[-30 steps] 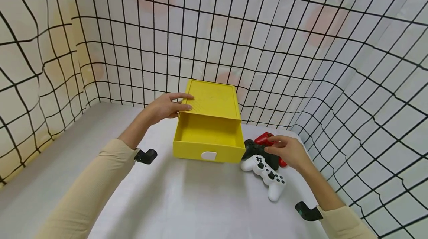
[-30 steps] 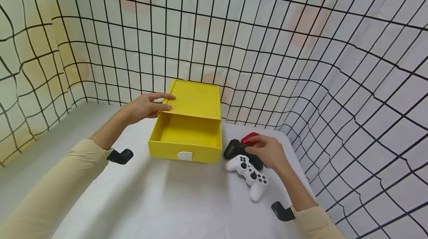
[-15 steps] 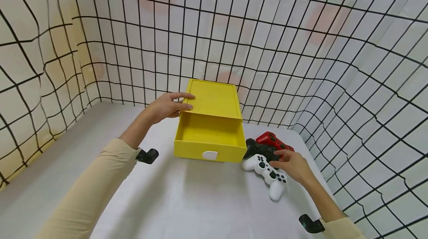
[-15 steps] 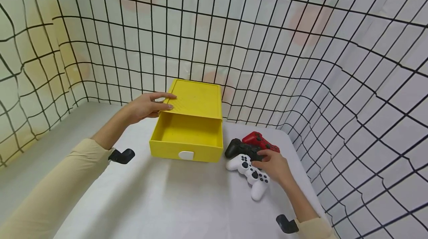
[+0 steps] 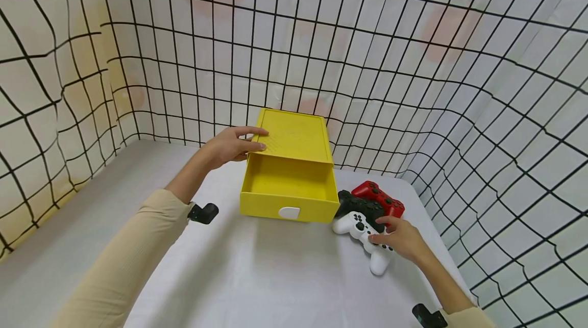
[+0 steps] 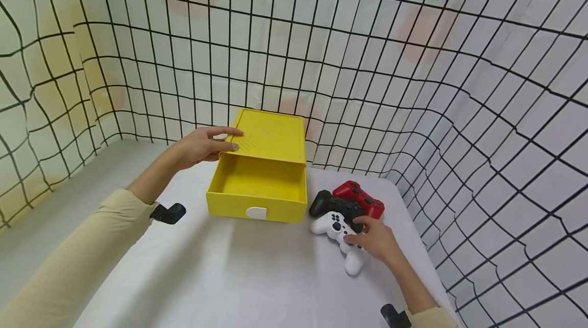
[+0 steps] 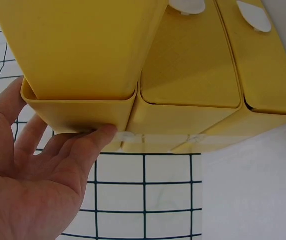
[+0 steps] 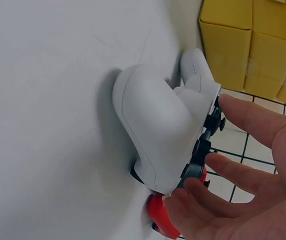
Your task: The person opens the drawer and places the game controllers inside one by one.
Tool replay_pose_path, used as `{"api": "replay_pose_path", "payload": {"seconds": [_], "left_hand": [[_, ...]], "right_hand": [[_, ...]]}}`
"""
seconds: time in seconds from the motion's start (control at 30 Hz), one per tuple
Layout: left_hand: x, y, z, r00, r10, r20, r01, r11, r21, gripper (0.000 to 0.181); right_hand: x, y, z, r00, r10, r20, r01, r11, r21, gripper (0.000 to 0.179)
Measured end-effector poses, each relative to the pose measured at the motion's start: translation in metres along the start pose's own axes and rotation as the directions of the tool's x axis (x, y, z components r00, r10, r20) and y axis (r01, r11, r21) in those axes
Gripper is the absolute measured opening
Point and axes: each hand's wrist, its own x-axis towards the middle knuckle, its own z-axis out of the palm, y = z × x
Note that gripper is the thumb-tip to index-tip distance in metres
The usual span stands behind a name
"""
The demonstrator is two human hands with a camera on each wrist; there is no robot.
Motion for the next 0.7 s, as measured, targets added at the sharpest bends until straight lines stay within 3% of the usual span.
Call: {"api": "replay_pose_path", "payload": {"seconds": [0.7], "left_hand": [[0.0, 0.0, -0.001, 1.0, 0.013, 0.018, -0.013, 1.0, -0.002, 0.052]], "right_hand": [[-0.002, 0.001, 0.013, 0.999, 0.037, 0.032, -0.036, 0.999, -0.034, 0.07]]}}
